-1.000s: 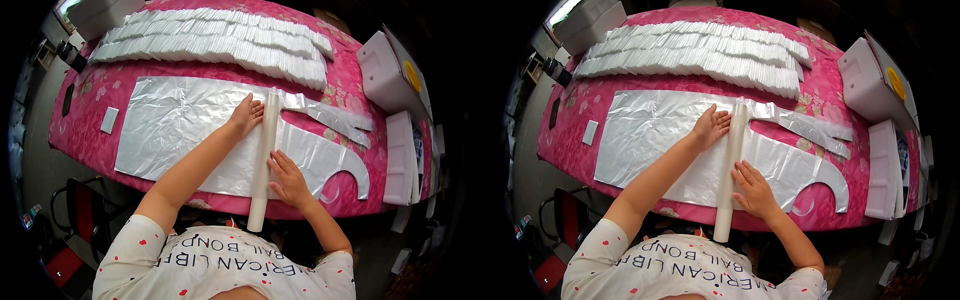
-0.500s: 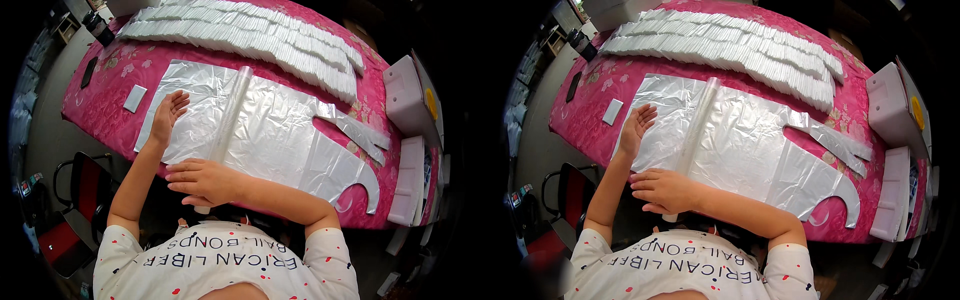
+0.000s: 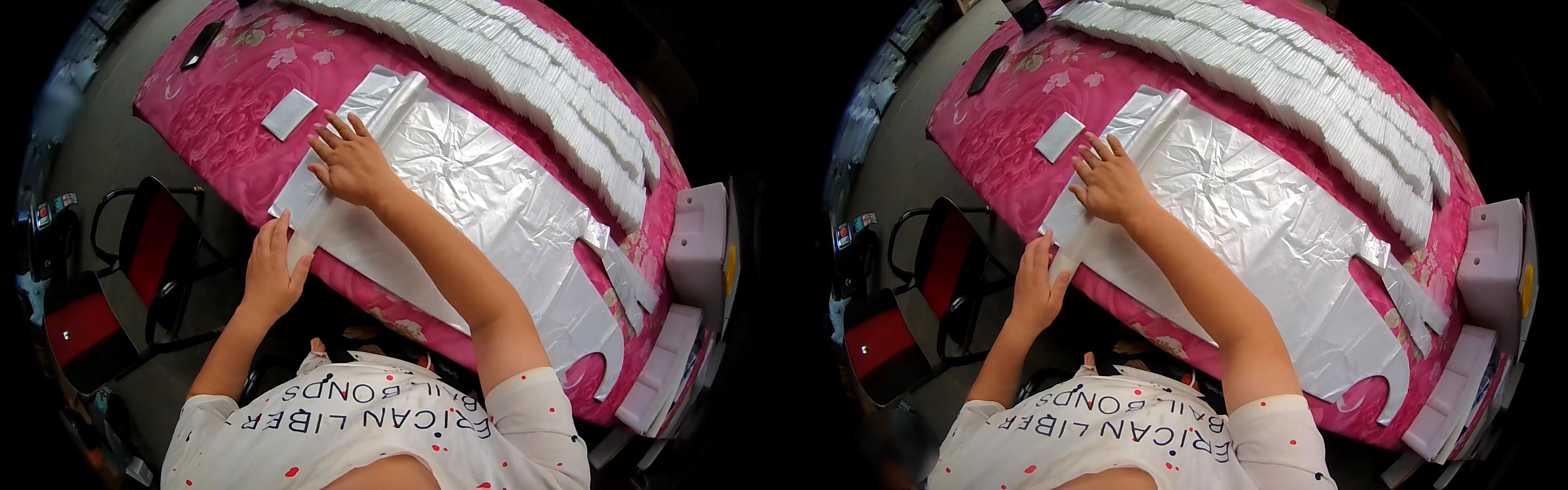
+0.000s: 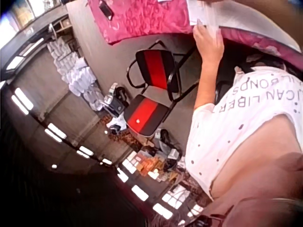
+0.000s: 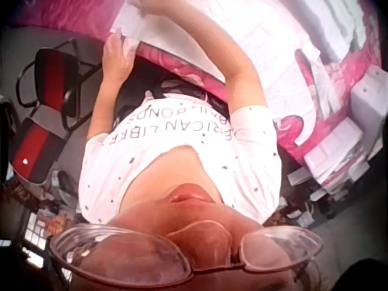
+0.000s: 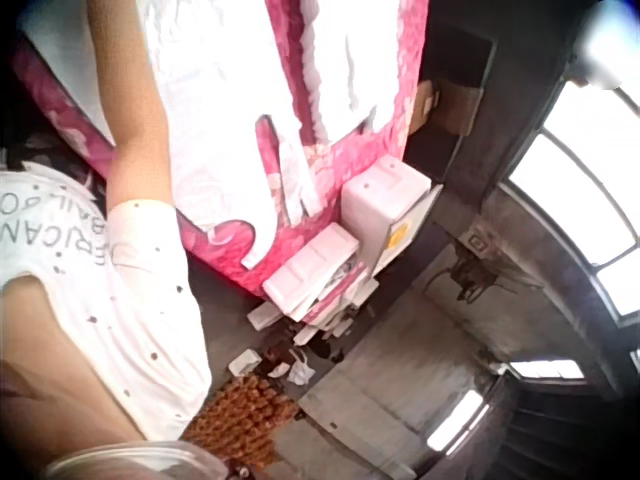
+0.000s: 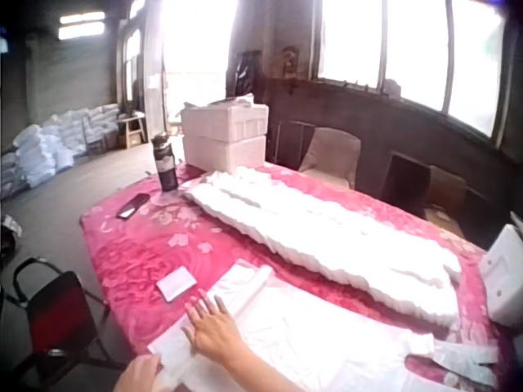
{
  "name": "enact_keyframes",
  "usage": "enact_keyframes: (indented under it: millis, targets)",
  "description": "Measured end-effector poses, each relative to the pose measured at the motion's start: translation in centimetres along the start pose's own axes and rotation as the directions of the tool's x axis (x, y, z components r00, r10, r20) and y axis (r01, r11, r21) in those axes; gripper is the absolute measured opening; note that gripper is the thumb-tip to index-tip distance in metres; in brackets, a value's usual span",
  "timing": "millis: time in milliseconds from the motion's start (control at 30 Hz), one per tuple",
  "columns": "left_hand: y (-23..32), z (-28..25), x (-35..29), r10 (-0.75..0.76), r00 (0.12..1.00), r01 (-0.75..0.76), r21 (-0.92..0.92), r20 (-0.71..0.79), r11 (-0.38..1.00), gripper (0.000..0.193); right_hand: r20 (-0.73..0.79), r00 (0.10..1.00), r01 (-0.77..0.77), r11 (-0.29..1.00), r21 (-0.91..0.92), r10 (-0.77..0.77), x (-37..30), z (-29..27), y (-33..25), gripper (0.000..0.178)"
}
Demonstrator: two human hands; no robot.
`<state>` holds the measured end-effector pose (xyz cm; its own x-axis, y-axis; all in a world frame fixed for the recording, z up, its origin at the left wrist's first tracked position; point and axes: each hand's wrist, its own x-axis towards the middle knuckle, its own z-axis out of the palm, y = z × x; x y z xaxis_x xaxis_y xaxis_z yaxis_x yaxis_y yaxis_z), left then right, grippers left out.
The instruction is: The person wraps small white rectangular items in clear plastic film on a pink floral tablecloth. They unroll the film, place an item on it, fold the film around the item, and stack the wrapped units. The person repeats this process for multiple items and also wraps a larger white sheet.
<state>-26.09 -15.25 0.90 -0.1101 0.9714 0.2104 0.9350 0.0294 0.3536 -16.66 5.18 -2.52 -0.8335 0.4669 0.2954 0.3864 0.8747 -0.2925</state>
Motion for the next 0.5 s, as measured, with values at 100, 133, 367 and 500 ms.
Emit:
enact_keyframes:
  millis: [100,133,367,500]
  targets:
    - [0.4,0.8,0.0,-0.229,0.967,0.210,0.159,0.113,0.965,0.083,-0.244,0.906,-0.328,0.939,0.107,0.345,2.1,2.0,-2.3,0.058]
    - [0.1,0.8,0.3,-0.287,0.950,0.273,0.118,0.122,0.955,0.087,-0.334,0.817,-0.438,0.882,0.171,0.470,2.3,2.5,-2.7,0.060]
    - [0.8,-0.1,1.4,-0.283,0.899,0.416,-0.447,0.336,0.792,0.096,-0.165,0.492,-0.307,0.347,0.886,0.855,0.5,0.8,-2.0,0.089]
    - [3.9,0.2,1.2,0.160,0.782,0.616,-0.787,0.603,-0.041,0.077,0.247,0.681,0.038,-0.370,0.928,0.689,-1.9,-5.6,-1.3,0.074]
